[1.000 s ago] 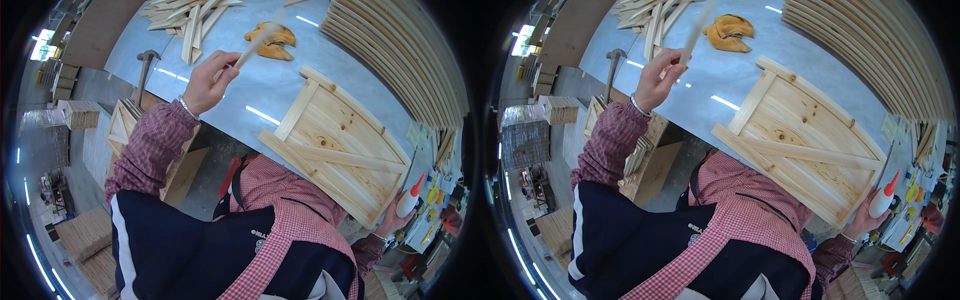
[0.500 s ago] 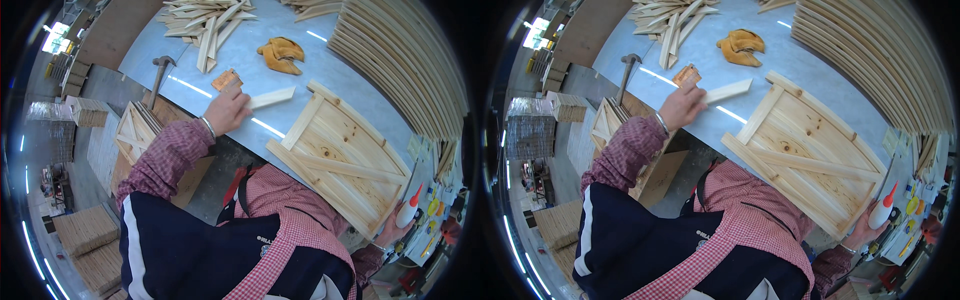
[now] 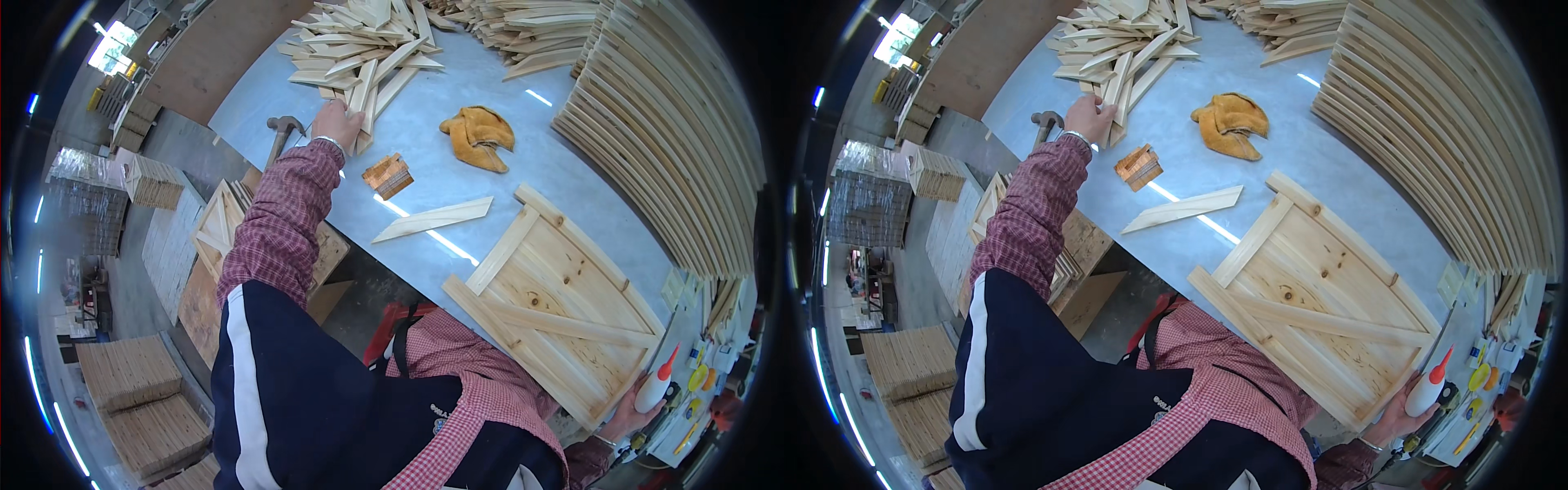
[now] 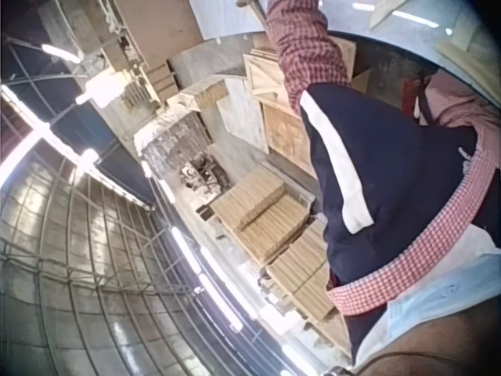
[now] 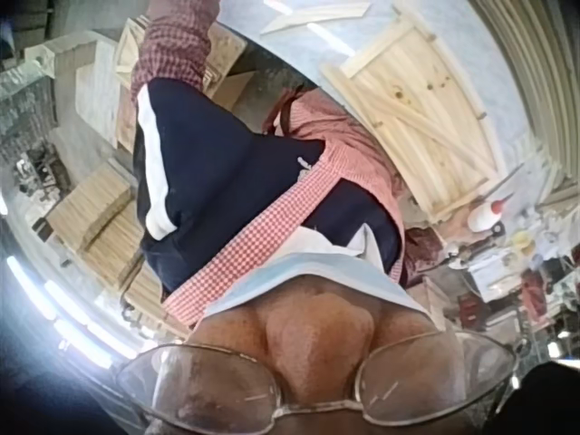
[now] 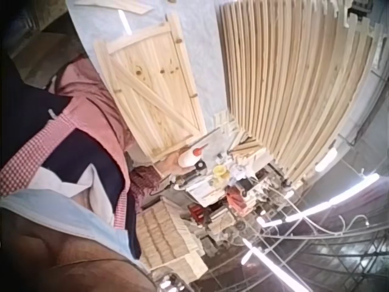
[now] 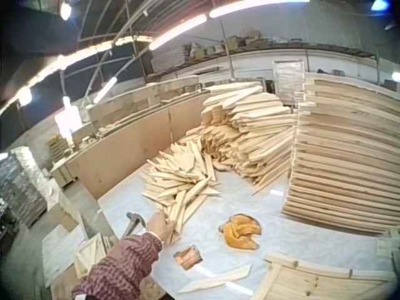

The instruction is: Assembling wooden slats onto a frame using glue and a pneumatic nail gun in a workshop.

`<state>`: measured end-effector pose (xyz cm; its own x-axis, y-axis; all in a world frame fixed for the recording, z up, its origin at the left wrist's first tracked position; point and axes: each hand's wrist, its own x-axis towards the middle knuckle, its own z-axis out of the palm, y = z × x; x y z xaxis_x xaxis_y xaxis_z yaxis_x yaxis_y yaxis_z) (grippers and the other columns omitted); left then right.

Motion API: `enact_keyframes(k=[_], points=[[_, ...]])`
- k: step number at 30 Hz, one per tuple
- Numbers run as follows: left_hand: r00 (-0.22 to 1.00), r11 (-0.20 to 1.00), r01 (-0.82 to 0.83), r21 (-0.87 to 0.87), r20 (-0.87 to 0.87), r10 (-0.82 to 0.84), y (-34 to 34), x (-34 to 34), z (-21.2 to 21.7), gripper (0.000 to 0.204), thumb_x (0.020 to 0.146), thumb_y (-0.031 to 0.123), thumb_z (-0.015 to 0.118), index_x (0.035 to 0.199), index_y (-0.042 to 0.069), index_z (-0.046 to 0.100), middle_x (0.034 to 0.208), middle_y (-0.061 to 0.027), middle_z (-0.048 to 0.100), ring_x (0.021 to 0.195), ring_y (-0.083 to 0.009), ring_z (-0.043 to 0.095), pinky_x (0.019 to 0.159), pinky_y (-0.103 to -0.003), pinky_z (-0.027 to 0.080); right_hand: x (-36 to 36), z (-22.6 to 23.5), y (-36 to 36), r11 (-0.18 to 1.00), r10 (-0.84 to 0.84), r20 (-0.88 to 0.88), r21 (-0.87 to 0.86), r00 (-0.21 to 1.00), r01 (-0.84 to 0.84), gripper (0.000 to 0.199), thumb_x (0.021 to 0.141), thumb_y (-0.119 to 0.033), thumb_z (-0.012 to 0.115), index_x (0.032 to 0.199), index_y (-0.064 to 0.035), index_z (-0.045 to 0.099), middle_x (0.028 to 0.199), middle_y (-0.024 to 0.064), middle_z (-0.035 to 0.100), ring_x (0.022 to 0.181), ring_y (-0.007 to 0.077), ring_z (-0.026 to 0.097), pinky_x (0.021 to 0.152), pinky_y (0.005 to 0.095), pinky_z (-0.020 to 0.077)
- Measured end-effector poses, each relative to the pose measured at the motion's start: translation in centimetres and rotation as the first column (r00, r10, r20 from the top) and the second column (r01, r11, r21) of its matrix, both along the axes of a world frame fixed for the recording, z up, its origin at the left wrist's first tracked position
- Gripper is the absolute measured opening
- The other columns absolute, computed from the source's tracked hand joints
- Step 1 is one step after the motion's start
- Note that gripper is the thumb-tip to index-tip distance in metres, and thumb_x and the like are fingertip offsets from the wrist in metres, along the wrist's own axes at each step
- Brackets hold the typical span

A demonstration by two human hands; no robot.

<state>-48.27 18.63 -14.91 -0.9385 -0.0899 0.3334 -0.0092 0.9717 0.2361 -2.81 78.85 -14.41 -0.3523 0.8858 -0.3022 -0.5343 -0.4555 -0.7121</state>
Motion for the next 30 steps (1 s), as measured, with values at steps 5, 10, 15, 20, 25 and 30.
enact_keyframes(k=[5,10,15,20,25,30], points=[[0.983,0.999,-0.035,0.033,0.181,0.028,0.7,1.1,1.4,0.041,0.077,0.036,0.067,0.095,-0.001,0.063,0.080,-0.0131,0.065,0.079,-0.0284,0.063,0.073,-0.039,0.050,0.2,-0.2,0.2,0.999,0.034,-0.008,0.011,0.999,-0.034,0.061,0.087,-0.031,0.059,0.132,0.0044,0.036,0.128,0.0213,0.048,0.121,0.0351,0.045,0.110,0.0479,0.0294],[0.973,0.879,-0.064,0.472,0.226,-0.051,3.9,5.6,3.6,0.032,0.075,0.026,0.069,0.091,-0.001,0.062,0.075,-0.0112,0.064,0.075,-0.0254,0.062,0.068,-0.034,0.051,0.4,-0.5,0.5,0.999,0.037,-0.013,-0.009,0.999,-0.037,0.060,0.088,-0.033,0.057,0.132,0.0038,0.038,0.131,0.0215,0.046,0.125,0.0362,0.041,0.110,0.0491,0.0285],[0.886,0.841,0.460,0.283,-0.081,-0.457,9.1,11.9,5.5,0.029,0.072,0.016,0.070,0.094,0.000,0.059,0.085,-0.0104,0.060,0.075,-0.0225,0.059,0.067,-0.033,0.051,0.8,-1.3,1.0,0.999,0.045,-0.050,-0.006,0.998,-0.045,0.062,0.087,-0.035,0.058,0.131,0.0036,0.038,0.130,0.0213,0.047,0.123,0.0360,0.042,0.109,0.0489,0.0289],[0.646,0.656,0.755,-0.011,-0.162,-0.746,14.7,16.1,6.8,0.033,0.071,0.011,0.070,0.100,0.002,0.058,0.092,-0.0104,0.058,0.080,-0.0246,0.057,0.069,-0.035,0.048,2.1,-2.1,1.7,0.991,0.131,-0.066,0.008,0.989,-0.131,0.065,0.085,-0.038,0.060,0.132,0.0022,0.039,0.130,0.0216,0.047,0.123,0.0361,0.043,0.108,0.0491,0.0291],[0.441,0.475,0.872,-0.116,-0.232,-0.867,20.2,18.4,6.6,0.035,0.072,0.009,0.066,0.104,0.001,0.055,0.090,-0.0095,0.053,0.082,-0.0257,0.052,0.071,-0.035,0.045,3.0,-2.0,1.2,0.989,0.147,-0.183,0.018,0.972,-0.147,0.060,0.086,-0.035,0.060,0.130,0.0017,0.041,0.130,0.0200,0.049,0.122,0.0359,0.045,0.106,0.0532,0.0314],[0.309,0.365,0.901,-0.235,-0.245,-0.919,24.6,20.4,6.8,0.035,0.075,0.007,0.064,0.107,-0.001,0.056,0.089,-0.0088,0.055,0.081,-0.0231,0.053,0.071,-0.034,0.046,4.1,0.0,-0.3,0.998,0.023,-0.125,0.053,0.992,-0.016,0.056,0.087,-0.031,0.061,0.128,0.0016,0.042,0.130,0.0192,0.049,0.120,0.0349,0.048,0.103,0.0529,0.0361]])
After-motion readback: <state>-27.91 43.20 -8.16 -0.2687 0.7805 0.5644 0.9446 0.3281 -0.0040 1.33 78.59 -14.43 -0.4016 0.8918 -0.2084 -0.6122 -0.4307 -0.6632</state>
